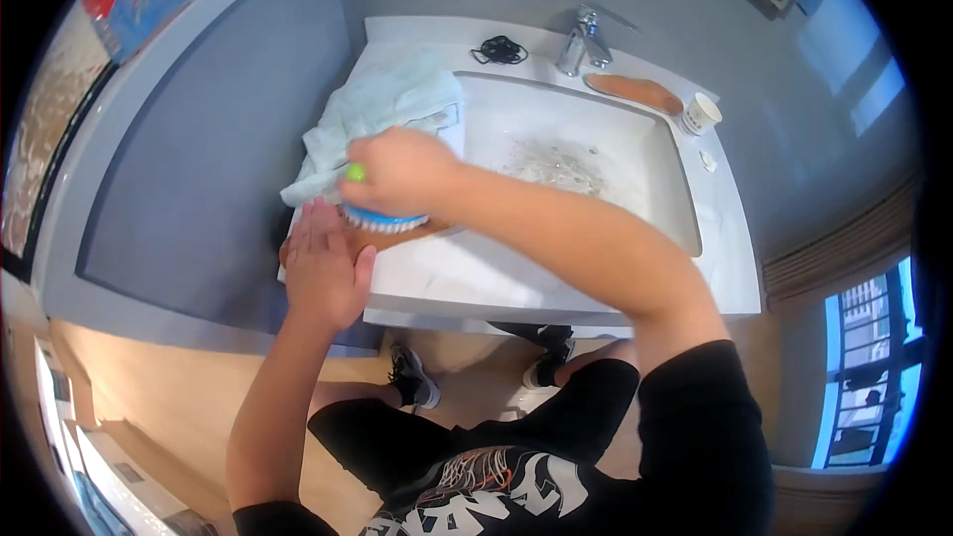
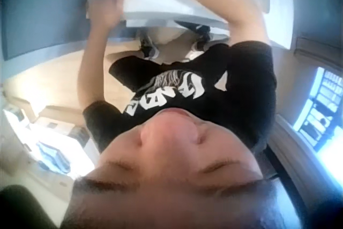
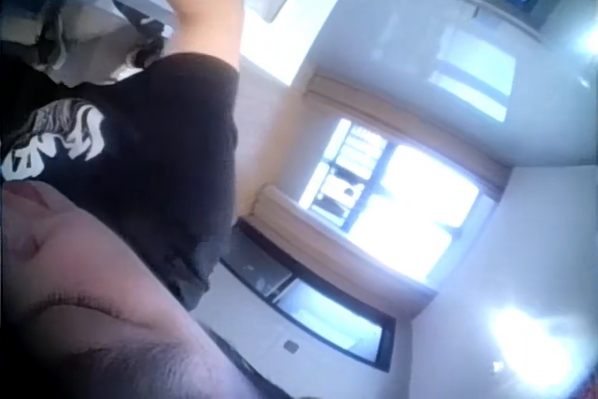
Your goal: The person washes shoe insoles in a sink, applying soap and scrubbing them with a brush.
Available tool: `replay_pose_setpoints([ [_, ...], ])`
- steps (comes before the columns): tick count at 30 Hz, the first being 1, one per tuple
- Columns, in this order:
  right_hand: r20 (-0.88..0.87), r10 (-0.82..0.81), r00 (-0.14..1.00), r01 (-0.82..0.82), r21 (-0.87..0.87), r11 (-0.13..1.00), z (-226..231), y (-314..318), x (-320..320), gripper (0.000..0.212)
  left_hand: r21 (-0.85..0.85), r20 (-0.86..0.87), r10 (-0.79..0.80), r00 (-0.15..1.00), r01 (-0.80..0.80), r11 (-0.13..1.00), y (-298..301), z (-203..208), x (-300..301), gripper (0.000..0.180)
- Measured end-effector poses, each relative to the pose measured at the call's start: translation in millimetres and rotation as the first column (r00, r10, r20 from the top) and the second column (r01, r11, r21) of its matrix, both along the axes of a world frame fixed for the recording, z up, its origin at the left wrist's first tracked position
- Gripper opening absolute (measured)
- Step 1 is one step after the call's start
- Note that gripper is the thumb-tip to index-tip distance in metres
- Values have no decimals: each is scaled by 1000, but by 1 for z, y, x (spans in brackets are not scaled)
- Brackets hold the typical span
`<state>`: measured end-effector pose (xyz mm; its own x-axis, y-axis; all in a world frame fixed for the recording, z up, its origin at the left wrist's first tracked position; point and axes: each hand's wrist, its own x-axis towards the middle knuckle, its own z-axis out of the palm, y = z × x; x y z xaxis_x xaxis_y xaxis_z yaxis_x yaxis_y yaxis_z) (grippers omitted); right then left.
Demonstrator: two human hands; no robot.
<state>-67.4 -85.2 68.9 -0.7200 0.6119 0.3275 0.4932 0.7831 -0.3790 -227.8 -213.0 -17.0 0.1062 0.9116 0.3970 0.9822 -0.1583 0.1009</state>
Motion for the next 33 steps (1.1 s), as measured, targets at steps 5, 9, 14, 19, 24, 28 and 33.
replay_pose_setpoints([
  [5, 78, -63, 995, 66, -47, 997, -18, 0, 62, 39, -12, -36, 47, 998, -47, 999, -1, 7, 4, 70],
  [9, 153, -135, 979, 146, -59, 988, -3, 6, 65, 39, -38, -12, 39, 999, -40, 999, 2, 8, 6, 69],
  [14, 134, -111, 985, 113, -10, 994, -5, 0, 7, 39, 22, -40, 13, 999, -12, 1000, 1, 0, 1, 70],
  [19, 160, -174, 972, 195, -127, 972, -9, -2, 69, 40, -23, -28, 55, 998, -56, 998, -5, 8, 5, 69],
  [24, 196, -158, 968, 173, -60, 983, 5, 4, 35, 40, -13, 21, 26, 999, -25, 1000, -3, 5, 2, 68],
  [28, 36, -143, 989, 145, -48, 988, -3, -4, 8, 37, 54, 12, 12, 1000, -12, 998, 1, 3, 2, 68],
  [33, 257, -147, 955, 168, -61, 984, -3, 10, 56, 37, 15, 18, 43, 999, -43, 999, 0, 11, 7, 68],
])
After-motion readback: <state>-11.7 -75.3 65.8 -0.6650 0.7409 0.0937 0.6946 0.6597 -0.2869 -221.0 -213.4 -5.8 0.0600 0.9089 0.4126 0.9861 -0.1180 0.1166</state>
